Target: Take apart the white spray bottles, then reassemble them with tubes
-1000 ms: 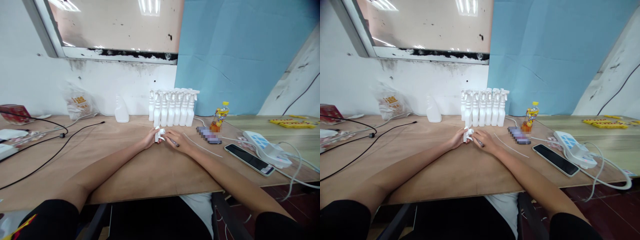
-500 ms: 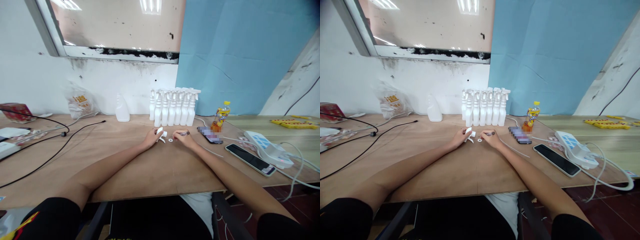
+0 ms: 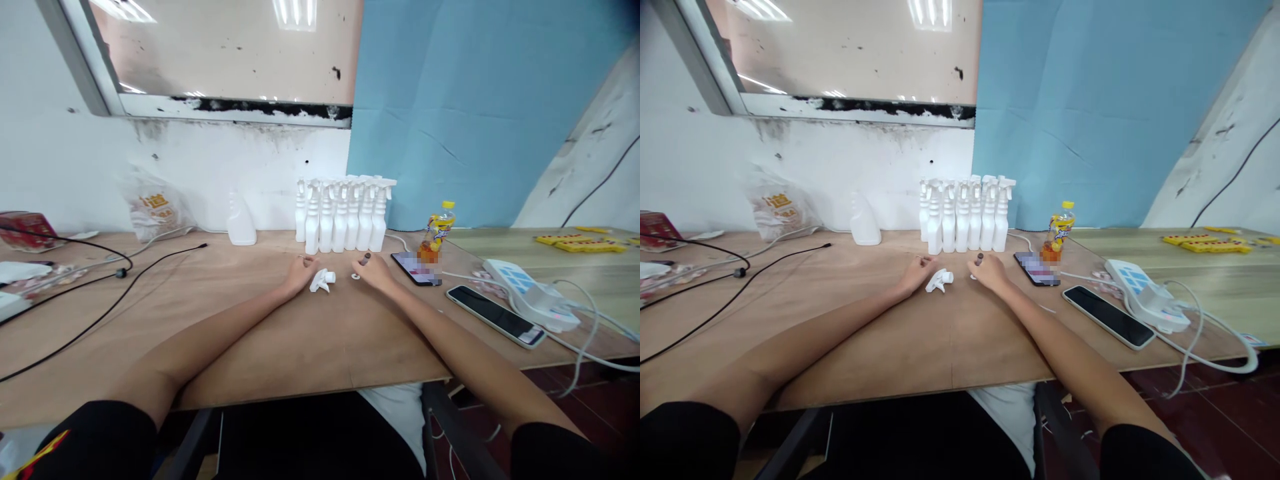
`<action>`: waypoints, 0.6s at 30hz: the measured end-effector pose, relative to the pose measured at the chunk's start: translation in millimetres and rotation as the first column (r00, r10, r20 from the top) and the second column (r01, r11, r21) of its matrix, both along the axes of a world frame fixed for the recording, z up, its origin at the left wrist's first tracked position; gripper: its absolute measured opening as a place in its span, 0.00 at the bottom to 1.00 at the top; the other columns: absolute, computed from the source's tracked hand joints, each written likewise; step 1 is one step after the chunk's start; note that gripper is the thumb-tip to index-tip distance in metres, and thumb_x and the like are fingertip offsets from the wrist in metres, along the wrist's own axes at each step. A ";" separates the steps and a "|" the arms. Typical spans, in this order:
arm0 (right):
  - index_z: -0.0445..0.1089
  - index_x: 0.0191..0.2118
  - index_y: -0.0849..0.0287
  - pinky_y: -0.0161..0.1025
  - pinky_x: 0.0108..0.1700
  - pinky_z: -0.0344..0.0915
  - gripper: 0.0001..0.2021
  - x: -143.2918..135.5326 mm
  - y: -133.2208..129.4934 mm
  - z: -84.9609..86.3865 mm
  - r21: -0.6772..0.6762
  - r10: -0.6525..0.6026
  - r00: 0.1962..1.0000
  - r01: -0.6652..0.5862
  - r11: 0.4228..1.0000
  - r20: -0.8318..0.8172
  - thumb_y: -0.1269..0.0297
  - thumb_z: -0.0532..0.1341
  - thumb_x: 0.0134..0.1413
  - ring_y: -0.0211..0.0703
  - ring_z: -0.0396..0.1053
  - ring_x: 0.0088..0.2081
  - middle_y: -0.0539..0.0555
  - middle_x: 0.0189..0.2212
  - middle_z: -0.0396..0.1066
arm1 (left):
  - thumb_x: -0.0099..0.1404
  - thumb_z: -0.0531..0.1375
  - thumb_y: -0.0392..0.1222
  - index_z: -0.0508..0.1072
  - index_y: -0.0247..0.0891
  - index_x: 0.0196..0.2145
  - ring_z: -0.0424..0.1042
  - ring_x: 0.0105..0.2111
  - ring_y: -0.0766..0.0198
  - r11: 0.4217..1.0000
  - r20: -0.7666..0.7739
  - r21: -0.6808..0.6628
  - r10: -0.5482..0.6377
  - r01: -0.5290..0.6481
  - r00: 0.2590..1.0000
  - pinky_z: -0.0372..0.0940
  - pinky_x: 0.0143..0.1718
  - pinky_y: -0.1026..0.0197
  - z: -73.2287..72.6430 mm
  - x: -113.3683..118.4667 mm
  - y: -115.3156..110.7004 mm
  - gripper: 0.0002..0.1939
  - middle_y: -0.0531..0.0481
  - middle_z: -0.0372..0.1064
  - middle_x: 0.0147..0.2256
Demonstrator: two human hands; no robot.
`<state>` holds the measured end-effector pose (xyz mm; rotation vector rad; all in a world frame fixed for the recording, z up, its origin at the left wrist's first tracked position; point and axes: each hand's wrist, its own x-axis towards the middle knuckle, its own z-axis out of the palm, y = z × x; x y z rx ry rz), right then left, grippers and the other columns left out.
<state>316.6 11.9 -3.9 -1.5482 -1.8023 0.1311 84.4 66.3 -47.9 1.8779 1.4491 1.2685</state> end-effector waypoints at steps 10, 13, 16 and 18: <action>0.55 0.17 0.56 0.36 0.29 0.49 0.14 7.5 2.3 0.7 0.042 -0.060 0.998 0.059 0.997 0.022 0.67 0.55 0.51 0.39 0.59 0.25 0.51 0.17 0.63 | 0.64 0.57 0.32 0.65 0.39 0.60 0.57 0.63 0.47 0.957 -0.057 0.196 0.229 -0.214 0.972 0.53 0.65 0.47 26.0 -18.5 102.8 0.27 0.37 0.54 0.61; 0.55 0.17 0.56 0.36 0.29 0.48 0.14 7.5 2.0 -0.8 0.046 -0.034 0.999 0.033 0.998 0.031 0.66 0.55 0.51 0.38 0.57 0.24 0.50 0.17 0.61 | 0.61 0.57 0.30 0.62 0.42 0.64 0.50 0.66 0.41 0.963 -0.158 0.216 0.195 -0.159 0.968 0.50 0.65 0.41 25.7 -16.1 116.7 0.33 0.37 0.48 0.66; 0.54 0.17 0.56 0.36 0.28 0.47 0.14 7.3 2.5 -2.3 0.046 -0.012 0.999 0.011 0.999 0.036 0.66 0.55 0.51 0.38 0.56 0.24 0.50 0.16 0.60 | 0.60 0.58 0.31 0.64 0.43 0.64 0.47 0.67 0.37 0.976 -0.252 0.195 0.149 -0.101 0.956 0.51 0.63 0.37 21.9 -13.3 125.0 0.33 0.37 0.44 0.69; 0.55 0.18 0.56 0.37 0.28 0.47 0.13 6.8 3.1 -3.4 0.041 0.001 0.999 -0.002 0.999 0.036 0.65 0.55 0.50 0.38 0.56 0.24 0.50 0.16 0.60 | 0.61 0.59 0.32 0.65 0.44 0.62 0.46 0.67 0.35 0.982 -0.297 0.172 0.130 -0.081 0.946 0.51 0.62 0.34 19.6 -11.6 129.4 0.31 0.36 0.43 0.70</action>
